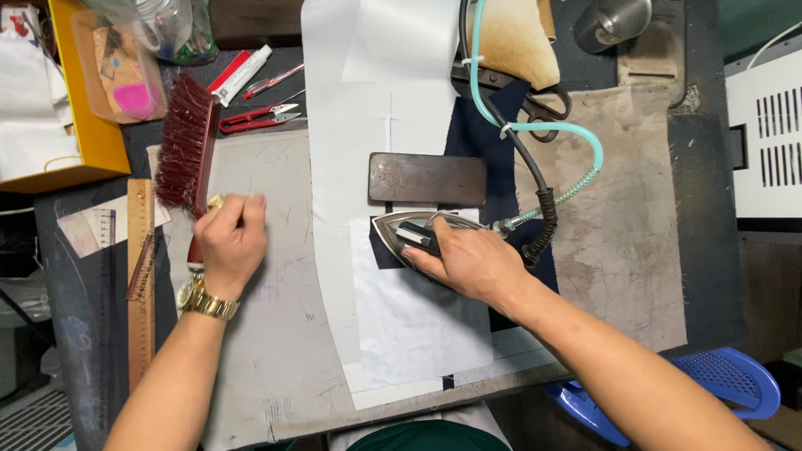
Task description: The person irons pieces of dark and light fabric on a workbench using a steam iron and weighted blocks.
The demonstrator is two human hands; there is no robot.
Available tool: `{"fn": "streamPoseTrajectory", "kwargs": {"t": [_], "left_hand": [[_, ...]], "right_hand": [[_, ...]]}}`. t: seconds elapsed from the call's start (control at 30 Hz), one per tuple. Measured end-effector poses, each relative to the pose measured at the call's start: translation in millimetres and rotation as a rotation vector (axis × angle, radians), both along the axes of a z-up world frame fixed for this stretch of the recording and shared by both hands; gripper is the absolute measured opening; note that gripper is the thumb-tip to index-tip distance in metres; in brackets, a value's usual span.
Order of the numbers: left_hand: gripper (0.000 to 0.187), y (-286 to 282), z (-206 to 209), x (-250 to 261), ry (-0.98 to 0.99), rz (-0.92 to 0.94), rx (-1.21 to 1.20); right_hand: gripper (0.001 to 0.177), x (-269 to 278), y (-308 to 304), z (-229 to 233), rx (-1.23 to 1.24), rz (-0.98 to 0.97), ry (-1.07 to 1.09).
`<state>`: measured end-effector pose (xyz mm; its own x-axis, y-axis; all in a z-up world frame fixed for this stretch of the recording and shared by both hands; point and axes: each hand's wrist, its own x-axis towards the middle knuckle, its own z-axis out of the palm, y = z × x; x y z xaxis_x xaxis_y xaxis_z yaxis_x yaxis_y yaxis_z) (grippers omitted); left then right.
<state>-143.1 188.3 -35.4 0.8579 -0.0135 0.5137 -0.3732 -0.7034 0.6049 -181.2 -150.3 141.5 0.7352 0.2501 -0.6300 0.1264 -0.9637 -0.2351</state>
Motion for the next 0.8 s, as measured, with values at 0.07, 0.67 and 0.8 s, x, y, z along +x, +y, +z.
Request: {"fn": "streamPoseTrajectory", "kwargs": {"t": [0.07, 0.67, 0.8], "left_hand": [[0.028, -36, 22, 45, -0.049, -0.044, 0.007], [0.06, -324, 10, 286, -0.104, -0.746, 1.037], [0.072, -311, 50, 289, -0.087, -0.723, 0.963]], "right_hand": [[0.07, -1, -2, 0, -0.011, -0.015, 0.008], [0.07, -13, -5, -42, 0.069, -0.035, -0.044], [0.066, -20, -6, -53, 0.109, -0.031, -0.208]]}}
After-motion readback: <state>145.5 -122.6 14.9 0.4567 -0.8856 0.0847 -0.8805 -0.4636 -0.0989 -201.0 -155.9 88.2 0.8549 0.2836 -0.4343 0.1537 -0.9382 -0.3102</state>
